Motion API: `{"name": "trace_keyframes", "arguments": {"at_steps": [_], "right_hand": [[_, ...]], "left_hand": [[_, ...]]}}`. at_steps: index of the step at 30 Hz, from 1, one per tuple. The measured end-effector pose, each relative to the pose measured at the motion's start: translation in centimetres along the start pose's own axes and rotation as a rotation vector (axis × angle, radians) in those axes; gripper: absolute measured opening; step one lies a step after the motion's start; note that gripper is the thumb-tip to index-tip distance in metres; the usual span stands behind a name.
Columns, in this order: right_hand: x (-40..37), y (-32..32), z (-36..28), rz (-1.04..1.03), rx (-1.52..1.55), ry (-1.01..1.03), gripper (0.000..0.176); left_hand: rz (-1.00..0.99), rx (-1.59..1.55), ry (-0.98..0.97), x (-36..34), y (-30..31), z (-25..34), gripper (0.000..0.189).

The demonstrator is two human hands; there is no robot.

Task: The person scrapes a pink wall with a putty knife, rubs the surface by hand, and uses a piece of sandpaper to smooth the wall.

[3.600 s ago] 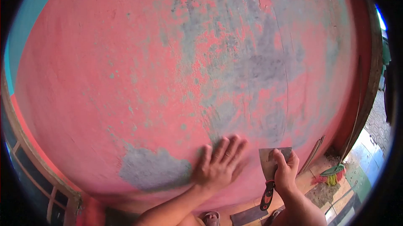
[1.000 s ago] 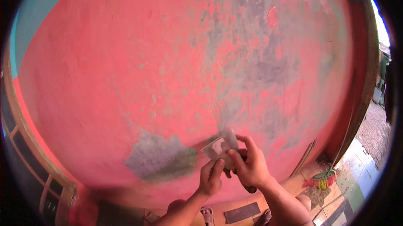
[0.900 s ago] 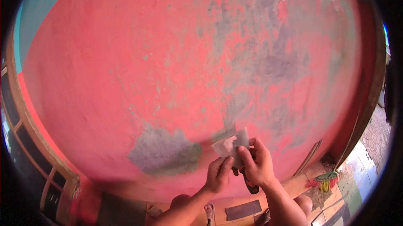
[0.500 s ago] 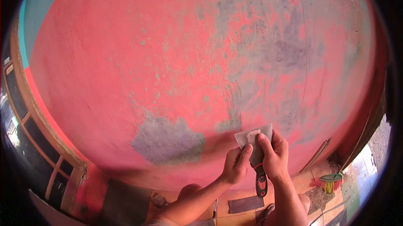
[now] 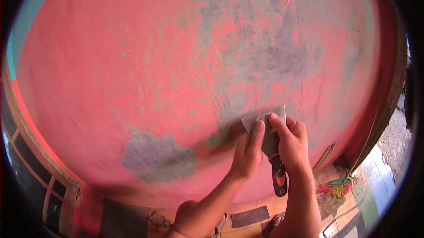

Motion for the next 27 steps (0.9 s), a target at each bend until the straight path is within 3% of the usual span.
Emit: {"name": "trace_keyframes", "arguments": {"at_steps": [2, 4, 8, 12, 21, 27], "right_hand": [[0.1, -0.4, 0.2, -0.003, 0.035, 0.07, 0.033], [-0.6, -0.6, 1.7, -0.053, 0.013, -0.005, 0.033], [-1.5, -2.5, 4.8, -0.037, 0.069, -0.042, 0.032], [-1.5, -2.7, 5.7, -0.048, 0.068, -0.07, 0.031], [-2.4, -3.4, 6.8, 0.076, 0.199, -0.073, 0.029], [-1.6, -3.3, 5.5, 0.08, 0.131, -0.069, 0.031]], "left_hand": [[0.01, 0.005, -0.029, -0.2, 0.5, 0.0, 0.042], [0.071, -0.015, -0.041, -1.2, 0.9, -0.6, 0.043], [0.179, -0.014, 0.118, -2.7, 2.5, -2.2, 0.043], [0.158, 0.089, 0.086, -2.8, 3.2, -2.5, 0.045], [0.116, 0.084, 0.225, -2.8, 4.2, -2.5, 0.043], [0.11, 0.175, 0.155, -1.7, 3.6, -1.4, 0.043]]}}
Point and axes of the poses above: each hand's wrist, its own x-axis towards the middle knuckle, its own y-axis out of the back of the hand, z = x × y, the point moved 2 cm from there along x, towards the middle knuckle
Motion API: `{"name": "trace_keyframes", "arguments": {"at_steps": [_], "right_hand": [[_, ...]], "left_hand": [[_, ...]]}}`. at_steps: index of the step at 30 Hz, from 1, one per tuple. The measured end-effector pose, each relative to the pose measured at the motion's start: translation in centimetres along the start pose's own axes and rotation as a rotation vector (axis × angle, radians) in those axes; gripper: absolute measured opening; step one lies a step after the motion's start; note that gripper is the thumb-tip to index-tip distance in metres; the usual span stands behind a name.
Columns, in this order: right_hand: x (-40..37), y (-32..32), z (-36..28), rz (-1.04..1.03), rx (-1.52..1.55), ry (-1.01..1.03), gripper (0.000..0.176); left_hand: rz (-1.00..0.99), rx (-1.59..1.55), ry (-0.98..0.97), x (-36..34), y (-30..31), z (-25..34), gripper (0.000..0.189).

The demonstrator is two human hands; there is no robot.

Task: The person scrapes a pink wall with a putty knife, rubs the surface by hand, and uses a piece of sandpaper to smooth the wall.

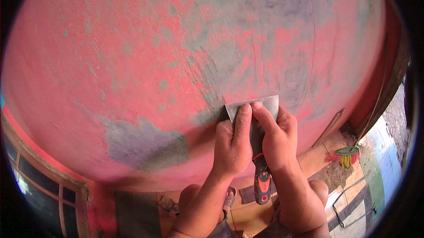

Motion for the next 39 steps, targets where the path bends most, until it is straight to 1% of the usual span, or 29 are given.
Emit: {"name": "trace_keyframes", "arguments": {"at_steps": [3, 6, 10, 13, 14, 17, 18, 20, 21, 23, 25, 26, 29, 32, 35, 37, 39], "right_hand": [[-0.2, 0.0, 0.2, -0.006, 0.017, -0.012, 0.031], [-0.2, 0.2, 1.6, 0.068, 0.013, 0.067, 0.03], [0.1, 1.1, 0.4, -0.022, -0.036, -0.069, 0.03], [-0.2, 1.0, 0.4, 0.002, -0.036, -0.033, 0.03], [-0.4, 0.9, 0.4, 0.004, -0.016, -0.042, 0.029], [-0.1, 0.9, 0.8, 0.036, -0.073, 0.067, 0.029], [0.3, 1.2, 0.9, -0.008, -0.072, 0.065, 0.03], [0.2, 1.0, 0.2, -0.016, -0.025, 0.0, 0.03], [-0.2, 0.9, 0.0, -0.013, 0.001, -0.042, 0.03], [-0.4, 1.1, 0.3, 0.004, -0.027, 0.003, 0.03], [-0.4, 1.0, 1.1, 0.029, -0.069, 0.082, 0.03], [-0.4, 0.6, 1.0, 0.061, -0.033, 0.119, 0.031], [0.4, 0.7, -0.4, -0.004, -0.045, 0.038, 0.031], [-0.1, 0.4, -0.4, 0.03, -0.009, 0.043, 0.031], [-0.7, 0.6, 0.9, 0.077, -0.045, 0.072, 0.032], [-0.3, 0.6, 0.6, 0.071, -0.058, 0.089, 0.032], [0.0, 0.7, -0.3, 0.038, -0.06, 0.035, 0.031]], "left_hand": [[0.013, -0.042, 0.057, -0.3, -0.1, -0.5, 0.041], [0.085, -0.025, -0.097, -0.3, -0.9, -1.4, 0.045], [0.02, -0.047, 0.001, -0.4, -0.7, -1.1, 0.046], [0.03, -0.048, 0.064, -0.7, -0.7, -0.9, 0.041], [0.033, -0.031, 0.068, -0.8, -0.8, -0.7, 0.042], [0.005, -0.007, 0.036, -0.5, -0.7, -0.4, 0.042], [0.024, -0.016, 0.004, -0.2, -0.8, -0.5, 0.042], [0.083, -0.03, -0.033, -0.3, -1.0, -1.0, 0.044], [0.08, -0.03, 0.012, -0.7, -0.6, -1.3, 0.042], [0.04, -0.033, 0.078, -0.7, -0.3, -1.4, 0.041], [0.026, 0.01, 0.055, -0.8, -0.4, -1.0, 0.041], [0.023, 0.026, 0.035, -0.6, -0.5, -0.7, 0.041], [0.039, 0.076, -0.105, 0.3, -0.7, -0.3, 0.041], [0.013, 0.005, 0.108, 0.1, -0.3, -0.1, 0.042], [0.122, -0.018, -0.042, -0.7, -0.9, -1.1, 0.04], [0.074, 0.081, -0.136, -0.2, -0.6, -1.2, 0.04], [0.058, 0.153, -0.235, 0.6, -0.6, -0.5, 0.042]]}}
Point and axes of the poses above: each hand's wrist, its own x-axis towards the middle knuckle, its own y-axis out of the back of the hand, z = x × y, the point moved 2 cm from there along x, towards the middle knuckle
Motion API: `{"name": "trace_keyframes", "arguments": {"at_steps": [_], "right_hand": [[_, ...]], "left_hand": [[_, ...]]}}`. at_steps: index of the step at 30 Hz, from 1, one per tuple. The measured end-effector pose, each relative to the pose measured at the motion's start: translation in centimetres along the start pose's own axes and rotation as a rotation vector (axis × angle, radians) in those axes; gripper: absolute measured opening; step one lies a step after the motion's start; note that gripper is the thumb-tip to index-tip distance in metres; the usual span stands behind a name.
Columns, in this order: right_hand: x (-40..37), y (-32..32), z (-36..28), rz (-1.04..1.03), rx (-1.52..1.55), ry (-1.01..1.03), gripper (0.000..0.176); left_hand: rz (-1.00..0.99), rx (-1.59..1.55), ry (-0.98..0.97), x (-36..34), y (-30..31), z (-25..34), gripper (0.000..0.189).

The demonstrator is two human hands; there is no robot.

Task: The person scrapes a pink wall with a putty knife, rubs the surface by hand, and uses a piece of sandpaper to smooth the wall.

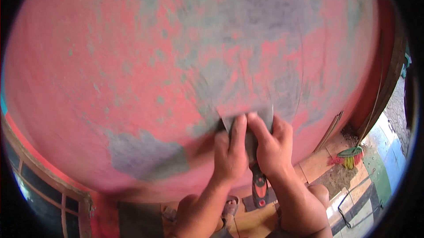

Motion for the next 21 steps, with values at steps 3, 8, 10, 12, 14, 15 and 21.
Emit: {"name": "trace_keyframes", "arguments": {"at_steps": [3, 8, 10, 12, 14, 15, 21], "right_hand": [[0.2, -0.4, -0.2, -0.009, 0.068, 0.037, 0.03], [-0.1, 0.1, 1.5, 0.026, 0.007, 0.083, 0.032], [0.4, 0.6, 0.8, -0.024, -0.041, 0.026, 0.033], [-0.1, 0.2, -0.4, -0.033, 0.002, -0.017, 0.034], [0.3, 0.2, -0.1, -0.019, 0.027, 0.035, 0.034], [0.1, 0.5, 0.0, -0.011, -0.045, 0.039, 0.033], [0.4, -0.1, -0.5, -0.024, 0.051, 0.023, 0.033]], "left_hand": [[-0.018, -0.108, 0.225, -0.3, 0.2, 0.8, 0.043], [-0.015, -0.071, 0.253, -1.4, -0.2, -0.6, 0.045], [-0.009, -0.148, 0.282, -0.9, -0.5, -0.5, 0.044], [-0.016, -0.215, 0.368, -0.5, -0.4, 0.4, 0.044], [-0.003, -0.194, 0.32, -0.7, -0.6, 0.7, 0.043], [0.011, -0.152, 0.267, -1.0, -0.7, 0.3, 0.042], [0.027, -0.109, 0.192, -0.3, -0.4, 0.2, 0.038]]}}
Point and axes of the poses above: each hand's wrist, its own x-axis towards the middle knuckle, its own y-axis out of the back of the hand, z = x × y, the point moved 2 cm from there along x, towards the middle knuckle
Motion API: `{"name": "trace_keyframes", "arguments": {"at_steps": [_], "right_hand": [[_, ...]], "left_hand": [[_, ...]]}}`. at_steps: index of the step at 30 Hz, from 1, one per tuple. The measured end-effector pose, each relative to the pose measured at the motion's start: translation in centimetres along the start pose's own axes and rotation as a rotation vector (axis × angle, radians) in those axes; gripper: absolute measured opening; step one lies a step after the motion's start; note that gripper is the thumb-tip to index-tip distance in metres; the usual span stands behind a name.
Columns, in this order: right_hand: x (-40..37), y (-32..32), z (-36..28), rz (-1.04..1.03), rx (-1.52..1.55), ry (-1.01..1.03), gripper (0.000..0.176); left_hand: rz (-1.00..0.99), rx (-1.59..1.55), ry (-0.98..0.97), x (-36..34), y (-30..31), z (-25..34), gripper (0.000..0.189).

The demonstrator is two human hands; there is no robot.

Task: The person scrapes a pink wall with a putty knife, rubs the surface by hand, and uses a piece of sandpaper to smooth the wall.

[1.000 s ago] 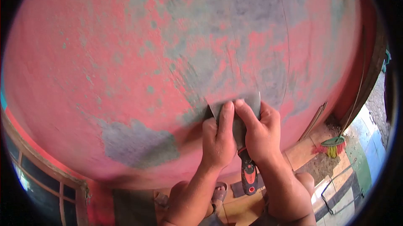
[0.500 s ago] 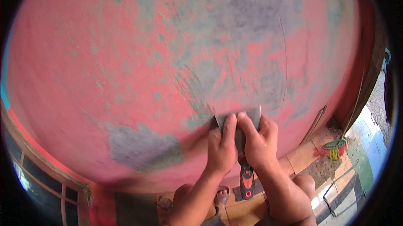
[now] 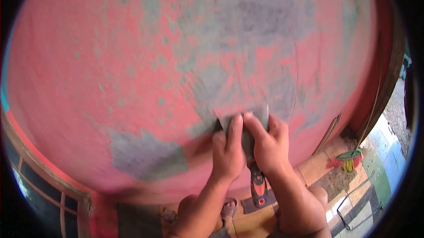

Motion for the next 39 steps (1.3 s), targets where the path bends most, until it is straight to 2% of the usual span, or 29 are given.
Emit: {"name": "trace_keyframes", "arguments": {"at_steps": [1, 5, 6, 9, 10, 13, 14, 17, 18, 20, 22, 25, 26, 29, 30, 33, 34, 36, 39], "right_hand": [[-0.1, -0.1, -0.4, -0.009, 0.012, -0.027, 0.033], [-0.7, 0.5, 1.1, 0.03, -0.042, 0.042, 0.035], [-0.1, 0.0, 2.0, 0.066, -0.025, 0.185, 0.035], [0.3, 0.0, 0.2, 0.006, -0.003, 0.012, 0.034], [0.1, -0.5, -0.6, 0.015, 0.03, 0.028, 0.033], [0.5, 0.1, 1.5, 0.028, -0.068, 0.217, 0.033], [-0.5, 0.1, 0.5, 0.026, -0.015, 0.043, 0.032], [0.0, 0.1, 1.8, 0.037, 0.008, 0.098, 0.032], [0.3, 0.0, 0.8, 0.024, -0.001, 0.069, 0.032], [0.0, -0.4, -1.5, -0.002, -0.013, -0.033, 0.033], [0.1, -0.2, -0.3, 0.01, -0.039, 0.024, 0.033], [-0.4, 0.3, 1.0, 0.026, -0.056, 0.044, 0.032], [-0.4, 0.4, 1.5, 0.037, -0.052, 0.043, 0.033], [0.2, 0.5, 0.5, -0.004, -0.057, -0.004, 0.034], [0.0, 0.1, -0.3, -0.016, -0.045, -0.04, 0.034], [-0.2, 0.0, 0.5, 0.017, -0.035, 0.012, 0.033], [-0.5, 0.2, 1.2, 0.033, -0.035, 0.024, 0.033], [-0.5, 0.3, 1.9, 0.033, -0.025, 0.037, 0.034], [-0.3, 0.6, -0.6, -0.036, -0.037, -0.147, 0.032]], "left_hand": [[-0.023, -0.134, 0.175, 0.1, -0.1, 0.6, 0.039], [0.011, -0.034, 0.08, -0.7, -0.1, -0.4, 0.039], [0.009, 0.001, 0.059, -0.5, 0.0, -0.6, 0.039], [-0.008, 0.015, -0.016, 0.3, -0.1, 0.7, 0.039], [-0.017, -0.078, 0.101, 0.4, 0.0, 0.9, 0.039], [0.001, -0.043, 0.057, 0.1, 0.1, 0.3, 0.039], [-0.031, 0.051, -0.04, 0.0, 0.3, 0.1, 0.039], [-0.016, 0.016, 0.025, -0.1, 0.2, -1.0, 0.04], [-0.009, 0.071, -0.056, 0.3, -0.1, -0.1, 0.041], [-0.024, -0.069, 0.073, 0.6, -0.2, 1.4, 0.042], [-0.012, -0.1, 0.137, 0.5, -0.2, 1.7, 0.041], [0.031, 0.046, -0.085, -0.2, 0.0, -1.0, 0.04], [0.019, 0.027, 0.019, -0.4, 0.1, -1.1, 0.039], [-0.022, 0.043, -0.033, 0.2, 0.1, 0.4, 0.038], [0.006, -0.054, 0.111, 0.4, 0.2, 0.6, 0.038], [0.024, -0.08, 0.092, 0.1, 0.1, 0.3, 0.038], [-0.013, -0.013, 0.02, -0.2, 0.3, -0.2, 0.038], [-0.017, -0.01, 0.089, -0.4, 0.5, -1.3, 0.038], [-0.037, -0.033, 0.099, 0.6, 0.3, -0.4, 0.039]]}}
Point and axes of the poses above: each hand's wrist, its own x-axis towards the middle knuckle, its own y-axis out of the back of the hand, z = x × y, the point moved 2 cm from there along x, towards the middle knuckle
